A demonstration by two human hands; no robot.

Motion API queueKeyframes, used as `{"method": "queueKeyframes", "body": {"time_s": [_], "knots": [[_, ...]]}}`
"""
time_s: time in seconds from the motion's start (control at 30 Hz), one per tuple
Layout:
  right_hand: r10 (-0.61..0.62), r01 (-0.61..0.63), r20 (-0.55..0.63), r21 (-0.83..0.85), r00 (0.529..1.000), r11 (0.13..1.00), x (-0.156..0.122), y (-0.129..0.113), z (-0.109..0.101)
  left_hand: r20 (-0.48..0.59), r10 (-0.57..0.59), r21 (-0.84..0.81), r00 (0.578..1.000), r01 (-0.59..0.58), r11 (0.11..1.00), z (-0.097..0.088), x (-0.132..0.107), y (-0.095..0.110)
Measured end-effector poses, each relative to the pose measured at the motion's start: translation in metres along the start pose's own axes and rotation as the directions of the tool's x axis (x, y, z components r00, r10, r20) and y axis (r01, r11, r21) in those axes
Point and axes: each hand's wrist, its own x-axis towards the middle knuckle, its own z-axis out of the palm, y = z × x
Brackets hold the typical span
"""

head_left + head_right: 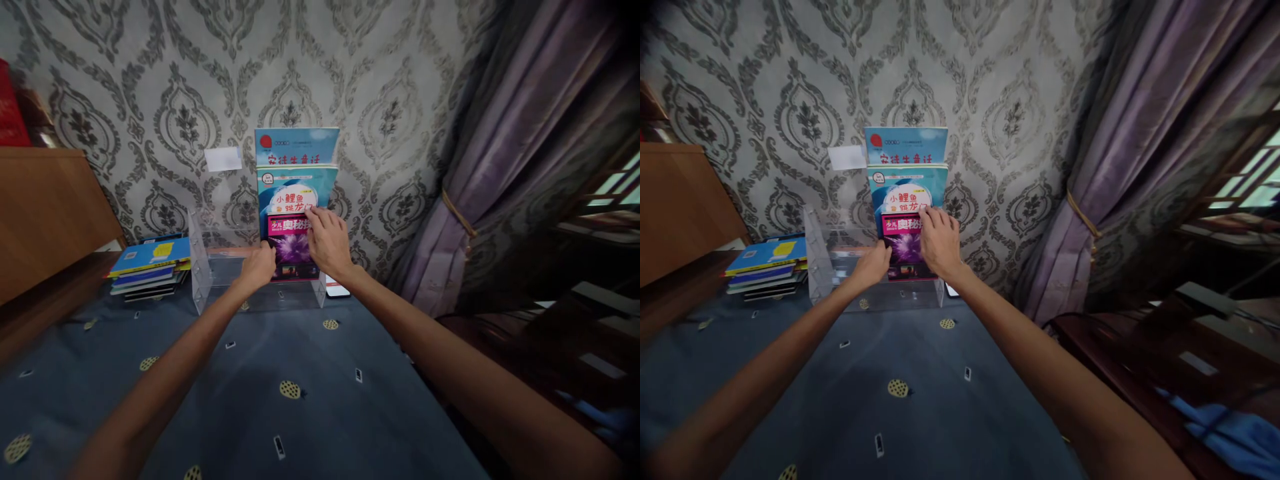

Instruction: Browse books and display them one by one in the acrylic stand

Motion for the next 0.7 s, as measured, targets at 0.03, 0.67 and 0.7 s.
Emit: {"method": "queueKeyframes", "body": {"time_s": [0.03, 0.67, 0.7], "knots": [[-0.002, 0.002, 0.009, 0.001, 1.000, 1.000, 0.000, 0.000, -0.002, -0.002, 0.012, -0.007, 1.000, -0.012, 1.000, 0.000, 0.001, -0.002], [-0.074, 0.068, 0.059, 0.098, 0.996, 0.993, -0.012, 0.015, -0.026, -0.215, 0.158, -0.311, 0.964, -0.221, 0.925, 0.000, -0.003, -0.018], [-0.086, 0.081, 0.053, 0.095, 0.995, 0.992, -0.013, 0.017, -0.025, -0.217, 0.158, -0.313, 0.963, -0.222, 0.923, 0.000, -0.003, -0.018]]}}
